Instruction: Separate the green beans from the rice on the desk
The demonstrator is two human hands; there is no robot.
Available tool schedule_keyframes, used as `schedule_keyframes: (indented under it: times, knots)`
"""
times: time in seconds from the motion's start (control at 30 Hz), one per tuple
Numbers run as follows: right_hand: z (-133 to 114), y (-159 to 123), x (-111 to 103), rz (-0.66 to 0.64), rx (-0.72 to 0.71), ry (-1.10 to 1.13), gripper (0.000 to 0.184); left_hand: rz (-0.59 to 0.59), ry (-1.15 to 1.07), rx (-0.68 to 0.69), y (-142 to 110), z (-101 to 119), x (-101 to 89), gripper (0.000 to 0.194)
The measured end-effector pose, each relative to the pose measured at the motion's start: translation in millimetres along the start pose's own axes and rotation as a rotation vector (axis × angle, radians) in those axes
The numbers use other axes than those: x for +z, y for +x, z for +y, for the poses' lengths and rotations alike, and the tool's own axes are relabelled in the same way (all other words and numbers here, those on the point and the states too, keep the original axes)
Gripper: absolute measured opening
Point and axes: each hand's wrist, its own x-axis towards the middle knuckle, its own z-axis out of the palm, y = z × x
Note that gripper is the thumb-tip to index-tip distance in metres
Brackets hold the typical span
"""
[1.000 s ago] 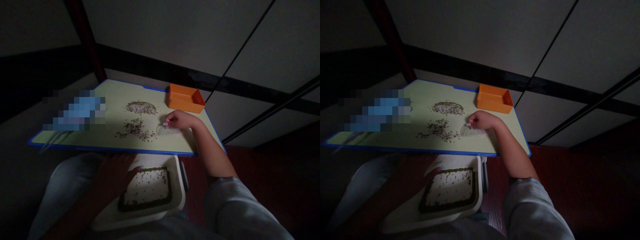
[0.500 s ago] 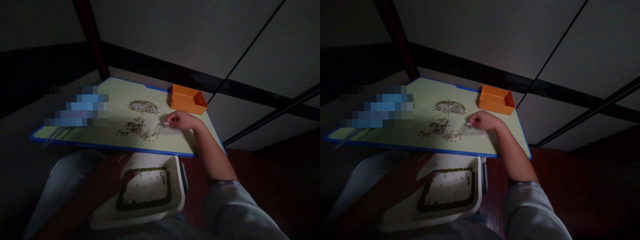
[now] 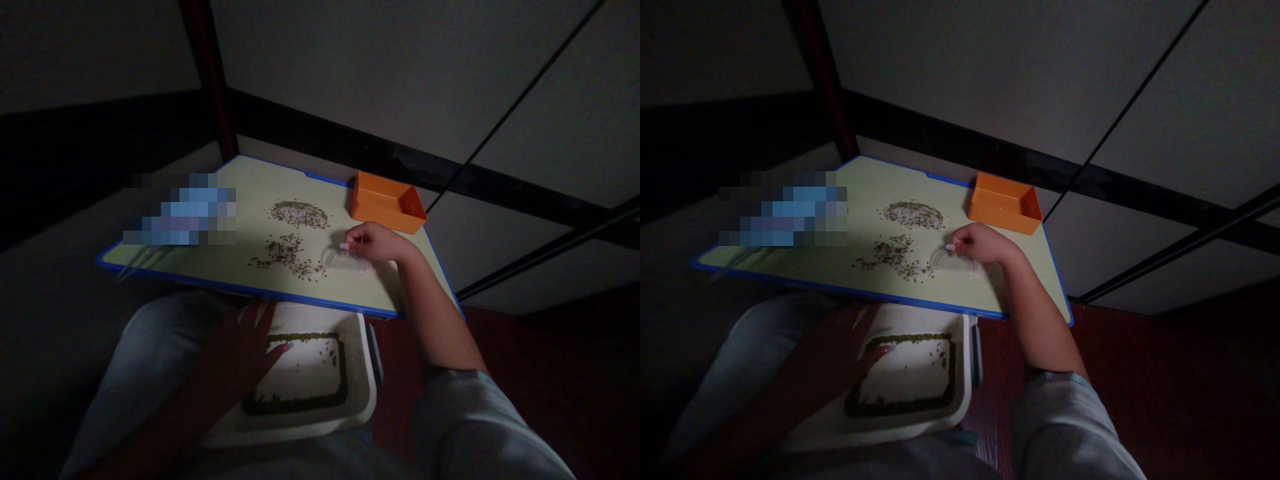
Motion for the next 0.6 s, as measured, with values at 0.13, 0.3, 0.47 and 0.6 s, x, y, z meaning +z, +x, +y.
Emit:
schedule_keyframes:
  times: [0.13, 0.3, 0.47, 0.6]
  knots:
    - [0.5, -0.2, -0.1, 0.006, -0.014, 0.004, 0.030, 0.036, 0.032, 0.011, -1.8, 4.6, 0.3, 0.062]
    - [0.0, -0.1, 0.1, -0.006, -0.006, 0.012, 0.029, 0.026, 0.000, -0.005, -2.7, 2.5, -1.6, 0.062]
    - [1.9, 0.4, 1.2, -0.007, -0.007, -0.001, 0.030, 0.014, -0.109, 0.022, -1.2, -8.0, -1.0, 0.063]
    - [2.8, 0.7, 2.4, -0.005, -0.027, 0.022, 0.030, -0.024, -0.209, 0.093, -2.0, -22.6, 4.0, 0.068]
